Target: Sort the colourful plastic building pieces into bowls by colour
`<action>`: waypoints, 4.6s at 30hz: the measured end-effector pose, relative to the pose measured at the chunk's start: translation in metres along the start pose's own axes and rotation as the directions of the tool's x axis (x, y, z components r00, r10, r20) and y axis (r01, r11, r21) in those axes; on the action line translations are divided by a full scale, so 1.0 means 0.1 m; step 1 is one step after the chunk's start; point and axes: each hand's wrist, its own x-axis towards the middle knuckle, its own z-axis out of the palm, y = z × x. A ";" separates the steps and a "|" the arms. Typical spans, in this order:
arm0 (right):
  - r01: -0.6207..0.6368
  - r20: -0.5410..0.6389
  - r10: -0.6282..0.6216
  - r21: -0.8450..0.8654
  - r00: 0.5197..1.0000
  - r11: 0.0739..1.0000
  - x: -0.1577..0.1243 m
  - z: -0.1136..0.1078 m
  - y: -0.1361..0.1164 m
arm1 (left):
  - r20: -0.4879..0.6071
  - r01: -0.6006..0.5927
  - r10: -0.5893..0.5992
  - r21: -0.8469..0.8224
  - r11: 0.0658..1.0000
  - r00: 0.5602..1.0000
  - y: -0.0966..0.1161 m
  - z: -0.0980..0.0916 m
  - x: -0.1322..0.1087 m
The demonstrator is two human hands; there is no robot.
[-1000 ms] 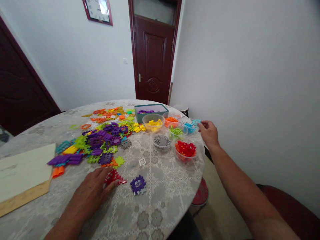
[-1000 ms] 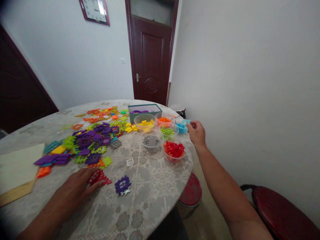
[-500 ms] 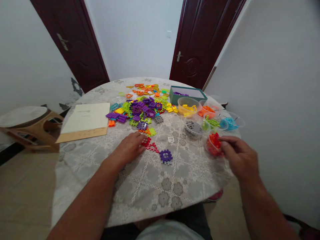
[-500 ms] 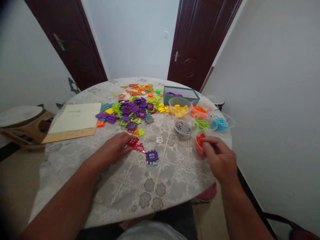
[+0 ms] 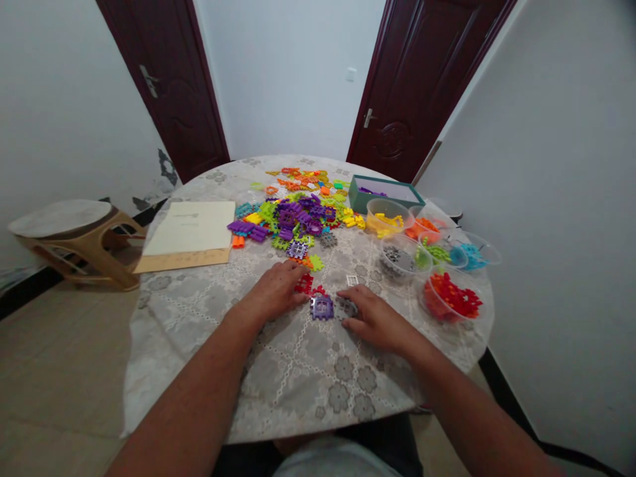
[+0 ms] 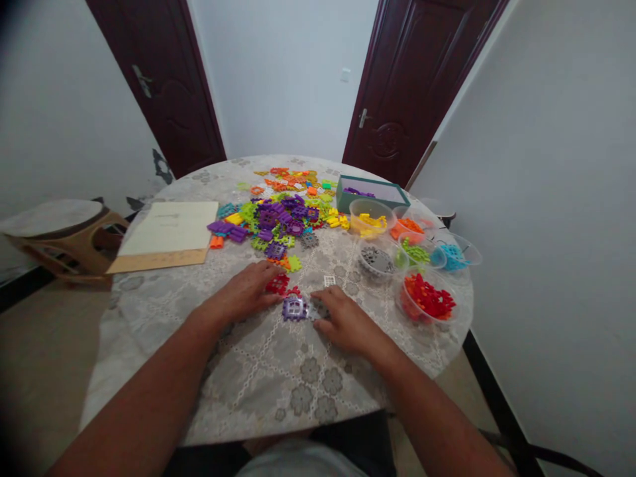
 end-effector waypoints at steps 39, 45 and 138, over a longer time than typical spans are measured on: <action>0.151 0.014 -0.151 -0.218 0.988 0.964 0.13 0.26 -0.19 | -0.035 -0.030 0.028 -0.066 0.997 0.999 0.13 0.21 0.06; 0.229 0.071 -0.219 -0.206 0.973 0.951 0.11 0.18 -0.14 | 0.017 -0.019 0.020 -0.073 0.997 1.000 0.13 0.22 0.04; -0.066 -0.153 0.305 0.795 0.940 0.603 0.32 0.18 0.10 | -0.291 -0.284 0.201 -0.281 0.917 0.936 0.35 0.21 0.10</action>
